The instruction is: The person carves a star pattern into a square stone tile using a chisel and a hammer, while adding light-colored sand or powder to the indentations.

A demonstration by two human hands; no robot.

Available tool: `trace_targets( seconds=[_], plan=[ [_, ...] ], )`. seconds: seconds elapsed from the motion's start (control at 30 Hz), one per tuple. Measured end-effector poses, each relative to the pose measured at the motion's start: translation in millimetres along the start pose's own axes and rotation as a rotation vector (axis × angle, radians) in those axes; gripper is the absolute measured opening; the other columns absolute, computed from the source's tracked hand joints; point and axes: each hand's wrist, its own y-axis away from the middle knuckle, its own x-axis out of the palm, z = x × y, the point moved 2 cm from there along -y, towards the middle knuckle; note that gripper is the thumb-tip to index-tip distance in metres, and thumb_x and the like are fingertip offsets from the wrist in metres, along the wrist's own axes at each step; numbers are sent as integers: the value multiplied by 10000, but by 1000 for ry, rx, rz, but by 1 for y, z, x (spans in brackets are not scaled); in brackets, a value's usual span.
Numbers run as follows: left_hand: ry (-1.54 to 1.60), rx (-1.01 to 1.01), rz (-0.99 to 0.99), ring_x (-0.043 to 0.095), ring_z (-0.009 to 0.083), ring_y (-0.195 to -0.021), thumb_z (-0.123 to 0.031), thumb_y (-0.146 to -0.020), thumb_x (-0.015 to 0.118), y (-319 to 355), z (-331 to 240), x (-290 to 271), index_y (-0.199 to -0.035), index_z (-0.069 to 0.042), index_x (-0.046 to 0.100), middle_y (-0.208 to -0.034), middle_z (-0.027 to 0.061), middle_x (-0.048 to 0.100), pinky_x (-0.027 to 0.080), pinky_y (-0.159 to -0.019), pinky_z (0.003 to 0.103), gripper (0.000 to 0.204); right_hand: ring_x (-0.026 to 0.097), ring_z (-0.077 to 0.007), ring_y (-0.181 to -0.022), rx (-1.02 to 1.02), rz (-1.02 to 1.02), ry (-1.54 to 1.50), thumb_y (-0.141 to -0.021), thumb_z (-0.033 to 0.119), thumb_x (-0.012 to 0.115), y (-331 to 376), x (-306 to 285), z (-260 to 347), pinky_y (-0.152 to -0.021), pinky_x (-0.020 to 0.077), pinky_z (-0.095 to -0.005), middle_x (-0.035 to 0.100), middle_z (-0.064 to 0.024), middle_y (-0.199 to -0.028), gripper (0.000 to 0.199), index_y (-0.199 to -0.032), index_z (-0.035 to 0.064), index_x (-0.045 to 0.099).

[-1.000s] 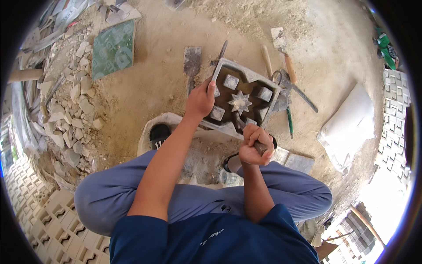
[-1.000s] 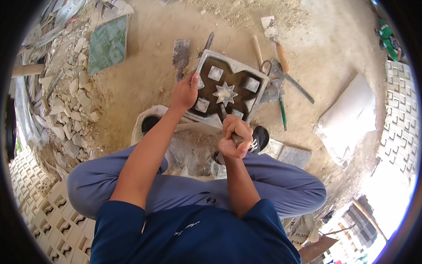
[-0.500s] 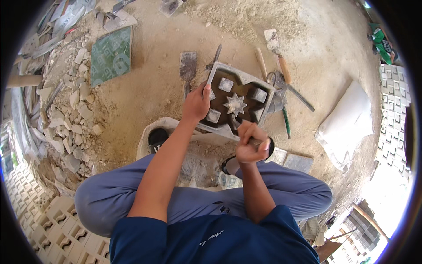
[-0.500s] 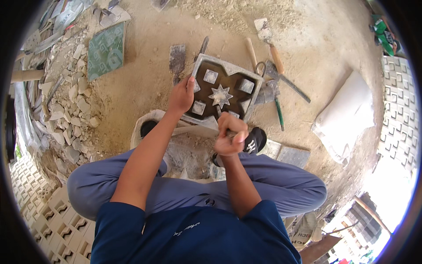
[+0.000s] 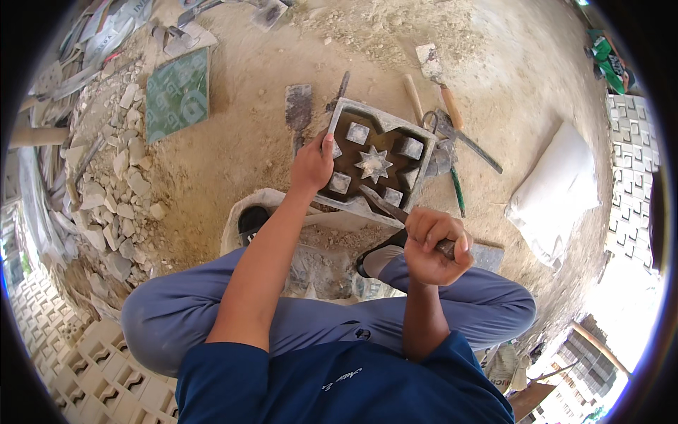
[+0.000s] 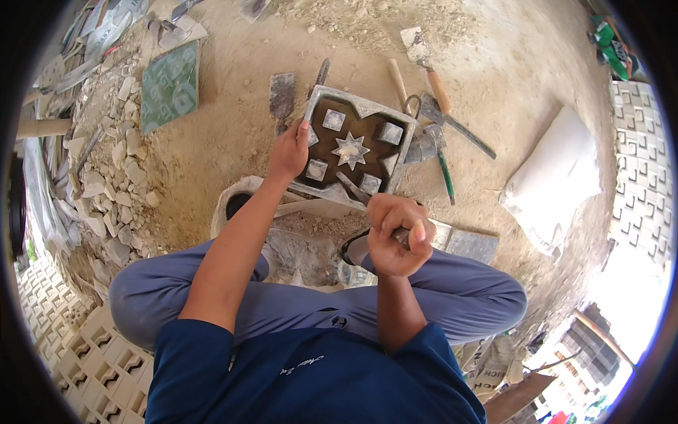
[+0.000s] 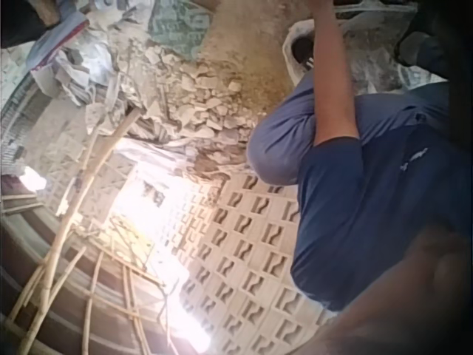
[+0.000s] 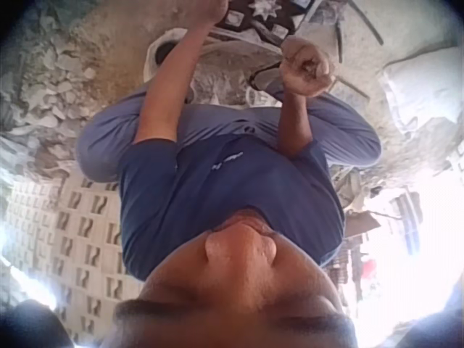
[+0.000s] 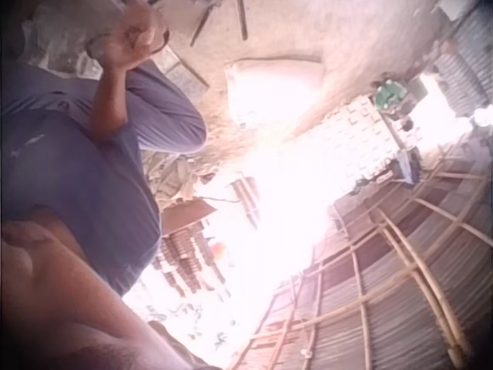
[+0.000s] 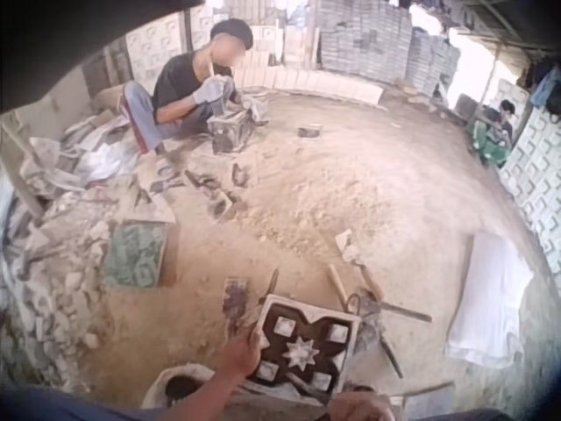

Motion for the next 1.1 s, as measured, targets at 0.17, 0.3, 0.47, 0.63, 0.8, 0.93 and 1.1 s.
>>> trace_targets(
  seconds=[0.17, 0.3, 0.47, 0.63, 0.8, 0.93, 1.1],
  plan=[
    [-47, -70, 42, 624, 453, -1011, -510, -1031, 328, 0, 2, 1, -1289, -197, 621, -1066, 195, 697, 502, -849, 541, 500, 293, -164, -412, 5, 58, 25, -958, 404, 385, -13, 12, -3, -418, 235, -331, 354, -72, -455, 551, -534, 53, 368],
    [-35, -64, 48, 624, 439, -1042, -531, -1028, 322, 0, 0, 1, -1312, -222, 607, -1101, 174, 697, 504, -867, 539, 507, 279, -164, -403, 47, 136, 51, -966, 407, 375, -23, 16, -3, -411, 215, -322, 336, -68, -438, 572, -518, 52, 362],
    [-37, -105, 66, 621, 434, -1062, -529, -1029, 324, 1, -2, -1, -1322, -229, 598, -1116, 166, 696, 505, -874, 535, 501, 278, -165, -395, 176, 249, 90, -971, 426, 360, -41, 20, -4, -411, 209, -325, 341, -69, -440, 603, -497, 54, 346],
    [-21, -50, 18, 620, 438, -1056, -503, -1035, 335, 3, -4, -3, -1315, -219, 603, -1129, 172, 690, 504, -871, 532, 481, 306, -165, -378, 260, 404, 83, -972, 423, 378, -44, 33, -10, -411, 210, -316, 379, -80, -442, 607, -498, 43, 380],
    [26, -83, 39, 621, 435, -1045, -486, -1037, 339, 3, -3, -4, -1318, -208, 605, -1118, 172, 693, 501, -866, 533, 476, 335, -165, -372, 311, 397, 112, -973, 426, 415, -34, 39, -12, -410, 220, -316, 388, -69, -444, 600, -513, 40, 403],
    [34, -86, 51, 623, 430, -1036, -482, -1036, 343, 3, -10, -5, -1321, -202, 605, -1111, 172, 695, 498, -865, 531, 478, 379, -184, -393, 290, 385, 174, -985, 419, 352, -25, 32, -21, -416, 259, -317, 397, -61, -464, 604, -515, 40, 386],
    [20, -81, 0, 628, 433, -1025, -484, -1035, 344, -4, 4, -5, -1322, -181, 602, -1099, 196, 690, 498, -870, 529, 490, 352, -183, -399, 339, 440, 318, -1005, 491, 288, -13, 31, -54, -429, 252, -312, 369, -54, -462, 668, -513, 46, 370]
  ],
)
